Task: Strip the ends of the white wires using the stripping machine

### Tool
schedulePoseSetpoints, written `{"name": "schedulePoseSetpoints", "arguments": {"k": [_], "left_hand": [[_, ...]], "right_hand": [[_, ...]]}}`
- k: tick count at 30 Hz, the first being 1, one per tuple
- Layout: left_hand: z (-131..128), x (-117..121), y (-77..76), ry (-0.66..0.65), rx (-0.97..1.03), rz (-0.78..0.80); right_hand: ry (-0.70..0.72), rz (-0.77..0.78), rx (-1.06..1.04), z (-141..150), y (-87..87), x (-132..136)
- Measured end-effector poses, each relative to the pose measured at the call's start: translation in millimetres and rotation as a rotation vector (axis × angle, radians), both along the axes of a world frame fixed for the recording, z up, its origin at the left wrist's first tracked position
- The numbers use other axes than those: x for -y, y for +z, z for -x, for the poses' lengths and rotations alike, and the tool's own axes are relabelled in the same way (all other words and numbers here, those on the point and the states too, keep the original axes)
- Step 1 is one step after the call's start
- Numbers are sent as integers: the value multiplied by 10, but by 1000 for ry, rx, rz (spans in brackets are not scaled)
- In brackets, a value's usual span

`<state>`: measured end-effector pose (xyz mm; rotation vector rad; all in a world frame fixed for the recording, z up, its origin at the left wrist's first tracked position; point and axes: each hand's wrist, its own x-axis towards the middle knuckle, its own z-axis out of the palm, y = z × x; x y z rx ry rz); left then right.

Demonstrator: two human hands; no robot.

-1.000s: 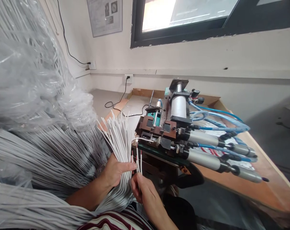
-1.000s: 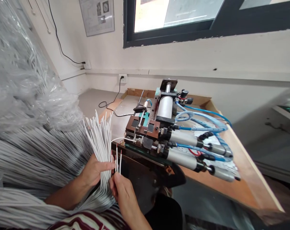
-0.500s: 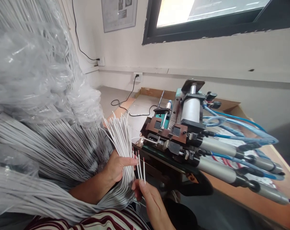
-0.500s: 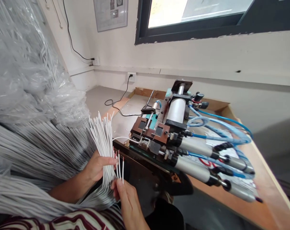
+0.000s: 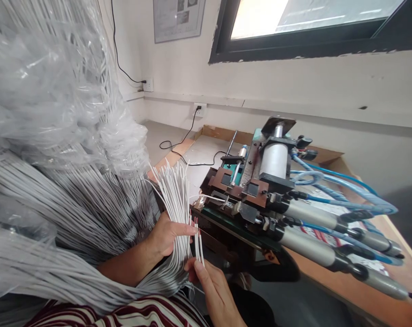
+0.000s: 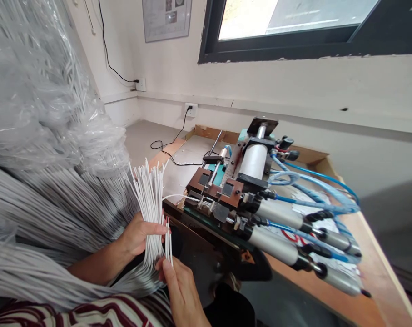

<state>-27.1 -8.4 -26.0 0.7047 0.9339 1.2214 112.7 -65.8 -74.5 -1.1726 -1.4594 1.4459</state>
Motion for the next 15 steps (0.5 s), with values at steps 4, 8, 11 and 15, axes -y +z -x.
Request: {"name": "schedulePoseSetpoints", "arguments": {"k": [4, 8, 11, 15], "left_hand": [[-1, -8, 4, -13, 2, -15], [10, -40, -17, -16, 13, -24], [23, -61, -29, -19, 4, 11], [36, -56, -14, -60, -19, 56]], "right_hand": [[12, -59, 25, 6, 46, -18], [-22, -112, 68, -108, 36, -30], [-190, -41, 139, -467, -109, -59], [-662, 11, 411, -1253, -336, -202]]}}
